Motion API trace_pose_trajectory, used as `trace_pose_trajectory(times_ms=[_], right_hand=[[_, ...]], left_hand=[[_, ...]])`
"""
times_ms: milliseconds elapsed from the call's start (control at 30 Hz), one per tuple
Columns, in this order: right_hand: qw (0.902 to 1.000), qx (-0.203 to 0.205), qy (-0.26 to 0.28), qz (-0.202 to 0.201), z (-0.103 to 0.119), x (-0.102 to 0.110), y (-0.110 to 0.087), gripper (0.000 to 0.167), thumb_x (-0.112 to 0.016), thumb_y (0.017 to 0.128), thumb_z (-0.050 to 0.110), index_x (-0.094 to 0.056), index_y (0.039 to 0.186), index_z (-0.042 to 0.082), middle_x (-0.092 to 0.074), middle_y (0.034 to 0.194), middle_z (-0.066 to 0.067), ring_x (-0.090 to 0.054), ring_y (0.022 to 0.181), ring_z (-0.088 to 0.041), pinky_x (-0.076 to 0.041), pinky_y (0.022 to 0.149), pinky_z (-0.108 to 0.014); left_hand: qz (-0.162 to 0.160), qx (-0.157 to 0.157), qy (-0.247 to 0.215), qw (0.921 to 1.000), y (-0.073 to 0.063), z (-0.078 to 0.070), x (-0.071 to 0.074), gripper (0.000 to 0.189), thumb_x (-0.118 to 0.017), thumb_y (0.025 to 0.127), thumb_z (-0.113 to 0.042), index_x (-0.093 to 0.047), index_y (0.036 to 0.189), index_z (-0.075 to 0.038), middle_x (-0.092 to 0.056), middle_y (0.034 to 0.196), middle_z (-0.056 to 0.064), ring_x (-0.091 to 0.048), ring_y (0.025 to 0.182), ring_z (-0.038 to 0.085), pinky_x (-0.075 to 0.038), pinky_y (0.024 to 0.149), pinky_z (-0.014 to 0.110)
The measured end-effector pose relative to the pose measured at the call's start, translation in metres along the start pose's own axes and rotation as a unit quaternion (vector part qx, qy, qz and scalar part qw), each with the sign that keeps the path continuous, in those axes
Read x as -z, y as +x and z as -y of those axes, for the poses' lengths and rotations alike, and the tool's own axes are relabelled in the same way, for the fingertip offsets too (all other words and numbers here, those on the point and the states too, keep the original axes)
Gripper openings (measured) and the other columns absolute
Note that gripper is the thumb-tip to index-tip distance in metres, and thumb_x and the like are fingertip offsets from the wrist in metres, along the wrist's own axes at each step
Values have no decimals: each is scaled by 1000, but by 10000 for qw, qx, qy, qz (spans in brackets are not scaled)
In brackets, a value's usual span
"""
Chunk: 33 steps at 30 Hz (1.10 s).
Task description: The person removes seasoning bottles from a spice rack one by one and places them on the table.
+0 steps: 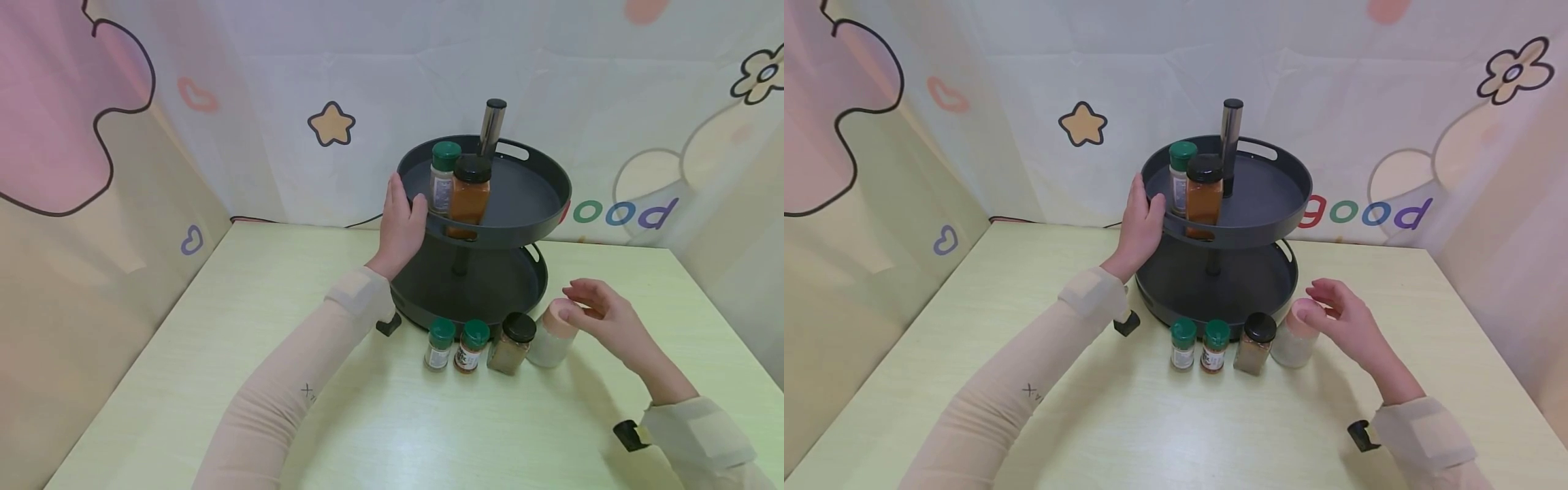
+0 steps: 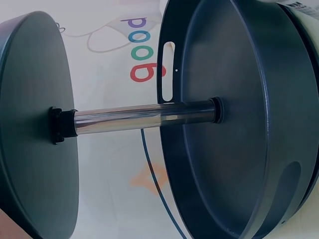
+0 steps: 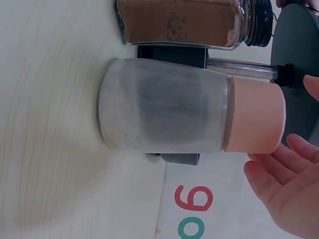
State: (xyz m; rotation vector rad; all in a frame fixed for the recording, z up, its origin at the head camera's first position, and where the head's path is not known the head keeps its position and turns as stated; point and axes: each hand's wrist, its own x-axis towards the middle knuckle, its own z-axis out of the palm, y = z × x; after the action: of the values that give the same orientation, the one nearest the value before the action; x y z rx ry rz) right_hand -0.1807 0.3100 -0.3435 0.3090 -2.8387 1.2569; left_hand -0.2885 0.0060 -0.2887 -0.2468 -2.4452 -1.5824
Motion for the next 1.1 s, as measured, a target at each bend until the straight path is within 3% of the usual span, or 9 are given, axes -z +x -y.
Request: trace_pose_trajectory(times_ms=[67,233,500,733,1100], right_hand=[[9998,90,58,-154,1,-1,0,49,-54,87,23,-34,127,2,-51,118,-2,-41,96,16,-37,76,-1],[9981,293,261,-481,4,-2,-1,47,-55,86,20,-36,124,-1,-47,103,25,-44,93,16,-36,76,0],[9952,360,362,-838,11,-2,0,46,-54,86,18,-37,123,-3,-49,98,24,-47,89,15,-38,75,0],[9949,259,360,-904,18,-1,3,47,-54,86,21,-37,124,-1,-50,99,22,-47,89,13,-37,75,0],[9927,416,530,-1000,23,-4,3,41,-53,87,17,-40,121,-1,-52,97,21,-50,87,13,-39,75,-1]], left_hand=[[-5,0,-18,10000,0,0,0,61,-30,94,-30,-1,143,-9,0,151,3,-3,138,15,-12,111,33],[-26,5,-37,10000,-1,-1,0,61,-30,94,-30,0,143,-9,0,151,3,-3,138,15,-12,111,32],[-74,-34,-104,9999,-4,-2,-1,63,-31,93,-32,0,143,-9,0,151,3,-3,138,15,-12,111,32],[-155,45,-79,9998,-7,-4,-4,65,-33,93,-36,0,143,-10,1,151,2,-3,138,15,-13,111,33],[-404,57,161,9990,-19,-11,-11,69,-36,92,-39,-1,143,-8,-1,150,5,-6,138,19,-15,110,35]])
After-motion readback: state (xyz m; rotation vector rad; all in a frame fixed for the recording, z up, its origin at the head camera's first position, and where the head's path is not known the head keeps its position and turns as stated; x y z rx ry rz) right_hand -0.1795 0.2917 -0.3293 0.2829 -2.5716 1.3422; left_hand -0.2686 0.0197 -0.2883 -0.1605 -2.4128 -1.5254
